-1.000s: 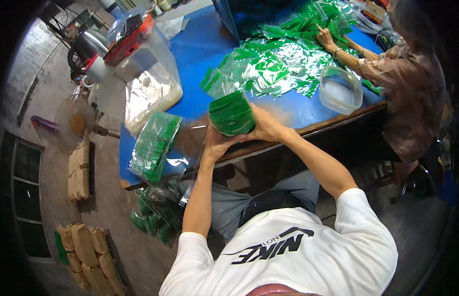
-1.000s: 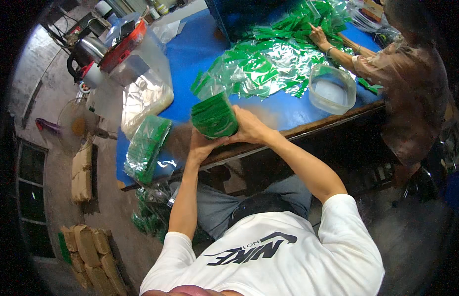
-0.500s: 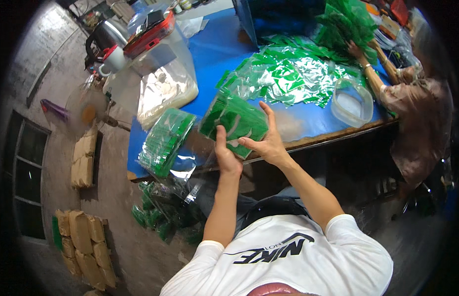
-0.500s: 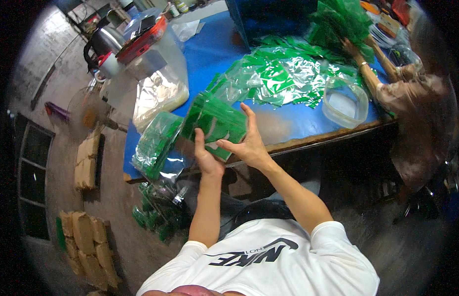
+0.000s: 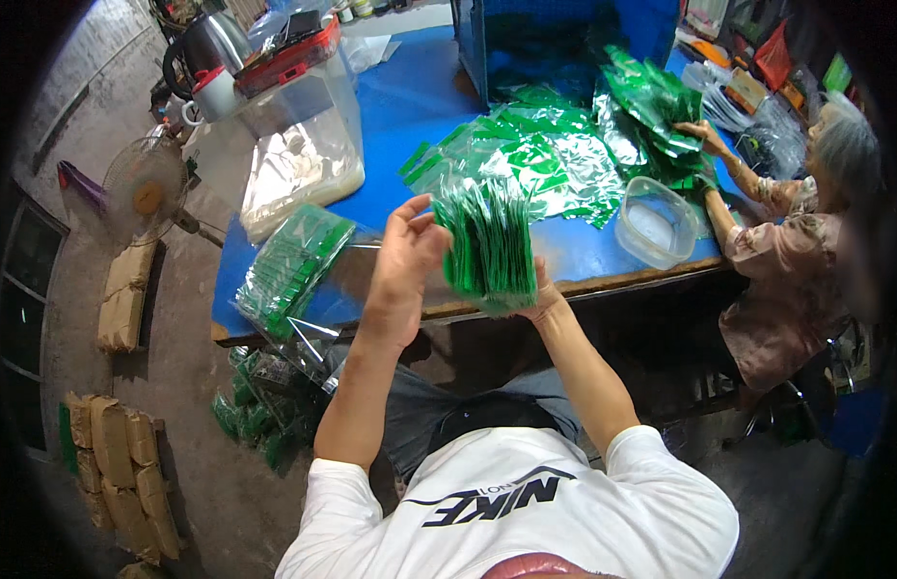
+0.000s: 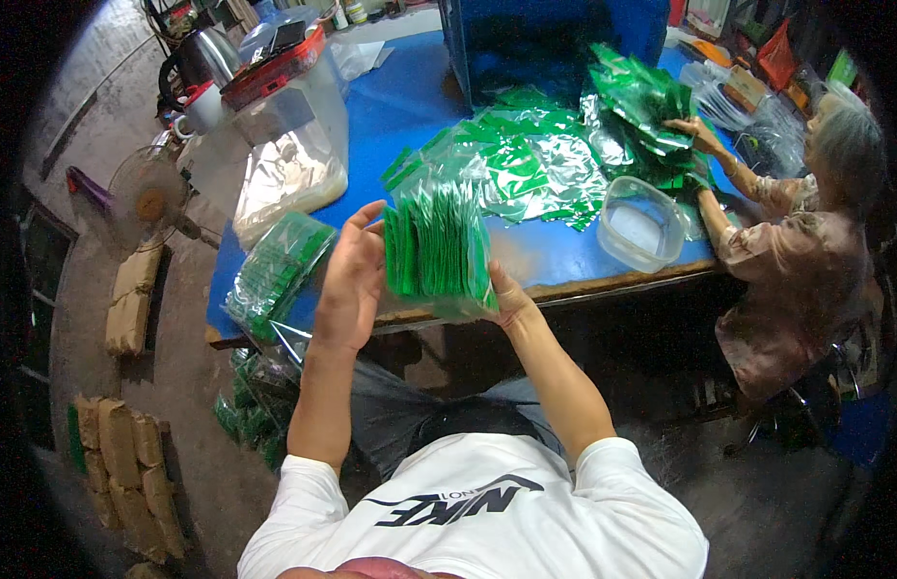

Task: Packing green plastic sheets or pieces into clear plastic bags in a manufacturing workspace.

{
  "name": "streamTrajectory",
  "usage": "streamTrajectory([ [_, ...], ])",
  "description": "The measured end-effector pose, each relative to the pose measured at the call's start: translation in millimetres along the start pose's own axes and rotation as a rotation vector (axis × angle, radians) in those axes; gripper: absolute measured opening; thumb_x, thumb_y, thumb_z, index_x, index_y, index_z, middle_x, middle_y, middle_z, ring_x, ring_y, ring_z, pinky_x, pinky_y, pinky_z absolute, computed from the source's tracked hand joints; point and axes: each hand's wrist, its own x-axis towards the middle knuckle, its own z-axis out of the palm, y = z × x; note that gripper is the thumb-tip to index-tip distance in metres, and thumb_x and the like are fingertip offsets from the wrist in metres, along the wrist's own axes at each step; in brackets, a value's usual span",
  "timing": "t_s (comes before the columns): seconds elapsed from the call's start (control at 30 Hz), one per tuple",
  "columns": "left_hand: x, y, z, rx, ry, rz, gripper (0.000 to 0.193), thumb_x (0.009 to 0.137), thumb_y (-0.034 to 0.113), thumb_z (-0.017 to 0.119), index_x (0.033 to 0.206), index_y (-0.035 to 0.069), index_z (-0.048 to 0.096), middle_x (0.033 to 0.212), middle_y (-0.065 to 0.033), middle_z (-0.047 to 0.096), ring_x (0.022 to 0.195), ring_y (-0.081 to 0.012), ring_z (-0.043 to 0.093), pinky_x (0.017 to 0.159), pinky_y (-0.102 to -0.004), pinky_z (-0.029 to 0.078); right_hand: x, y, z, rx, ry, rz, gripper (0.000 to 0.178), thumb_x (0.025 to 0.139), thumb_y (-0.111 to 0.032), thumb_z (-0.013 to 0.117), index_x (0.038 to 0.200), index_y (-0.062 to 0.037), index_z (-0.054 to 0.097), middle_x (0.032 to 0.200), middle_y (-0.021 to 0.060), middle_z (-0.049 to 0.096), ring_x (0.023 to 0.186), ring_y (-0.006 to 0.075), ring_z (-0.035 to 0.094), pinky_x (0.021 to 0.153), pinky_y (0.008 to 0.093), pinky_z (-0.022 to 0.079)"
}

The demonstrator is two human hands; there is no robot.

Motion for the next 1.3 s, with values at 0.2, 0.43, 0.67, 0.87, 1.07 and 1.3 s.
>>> streamTrajectory([
  [0.2, 0, 2, 10, 0.060, -0.086, -0.049, 0.092, 0.079, 0.014, 0.084, 0.148, 0.000, 0.025, 0.130, -0.0159, 0.044, 0.119, -0.0238, 0.051, 0.105, -0.0384, 0.043, 0, 2, 14, -0.002, 0.005, -0.026, 0.108, 0.067, -0.062, 0.083, 0.147, -0.0027, 0.041, 0.142, 0.0158, 0.053, 0.127, 0.0292, 0.055, 0.109, 0.0470, 0.046],
  [0.43, -10, 12, 4, 0.438, -0.164, -0.010, 0.096, 0.073, 0.002, 0.078, 0.154, 0.010, 0.026, 0.140, -0.0163, 0.044, 0.126, -0.0273, 0.051, 0.105, -0.0388, 0.044, -15, -11, 27, -0.124, -0.020, 0.067, 0.110, 0.067, -0.059, 0.084, 0.149, -0.0033, 0.037, 0.144, 0.0161, 0.052, 0.129, 0.0285, 0.055, 0.109, 0.0478, 0.046],
  [0.67, 9, -12, -33, 0.698, -0.088, -0.044, 0.080, 0.081, -0.001, 0.072, 0.150, 0.004, 0.032, 0.133, -0.0195, 0.055, 0.114, -0.0268, 0.062, 0.100, -0.0365, 0.049, -20, -27, 47, -0.325, -0.027, 0.263, 0.112, 0.065, -0.042, 0.092, 0.150, -0.0008, 0.032, 0.139, 0.0137, 0.054, 0.123, 0.0234, 0.058, 0.104, 0.0391, 0.049],
  [0.87, -22, -51, -70, -0.789, -0.033, -0.416, 0.072, 0.095, 0.032, 0.067, 0.149, -0.002, 0.034, 0.150, -0.0226, 0.042, 0.132, -0.0272, 0.051, 0.109, -0.0385, 0.044, -10, -29, 80, -0.801, 0.141, 0.145, 0.109, 0.065, -0.027, 0.091, 0.151, -0.0011, 0.029, 0.135, 0.0165, 0.053, 0.121, 0.0265, 0.056, 0.105, 0.0368, 0.043],
  [1.07, -42, -88, -81, -0.068, 0.101, -0.155, 0.043, 0.102, 0.023, 0.057, 0.138, 0.000, 0.050, 0.137, -0.0156, 0.058, 0.117, -0.0198, 0.061, 0.098, -0.0322, 0.051, -8, -13, 99, -1.259, 0.165, 0.137, 0.100, 0.066, -0.027, 0.090, 0.144, -0.0003, 0.033, 0.129, 0.0227, 0.053, 0.119, 0.0284, 0.056, 0.103, 0.0381, 0.044],
  [1.3, -45, -70, -97, 0.010, 0.194, -0.066, 0.035, 0.102, 0.020, 0.056, 0.132, 0.001, 0.057, 0.130, -0.0129, 0.064, 0.112, -0.0194, 0.064, 0.097, -0.0316, 0.051, 13, -3, 104, -1.374, 0.070, -0.010, 0.103, 0.065, -0.025, 0.091, 0.145, -0.0014, 0.031, 0.131, 0.0220, 0.051, 0.121, 0.0293, 0.054, 0.104, 0.0398, 0.044],
])
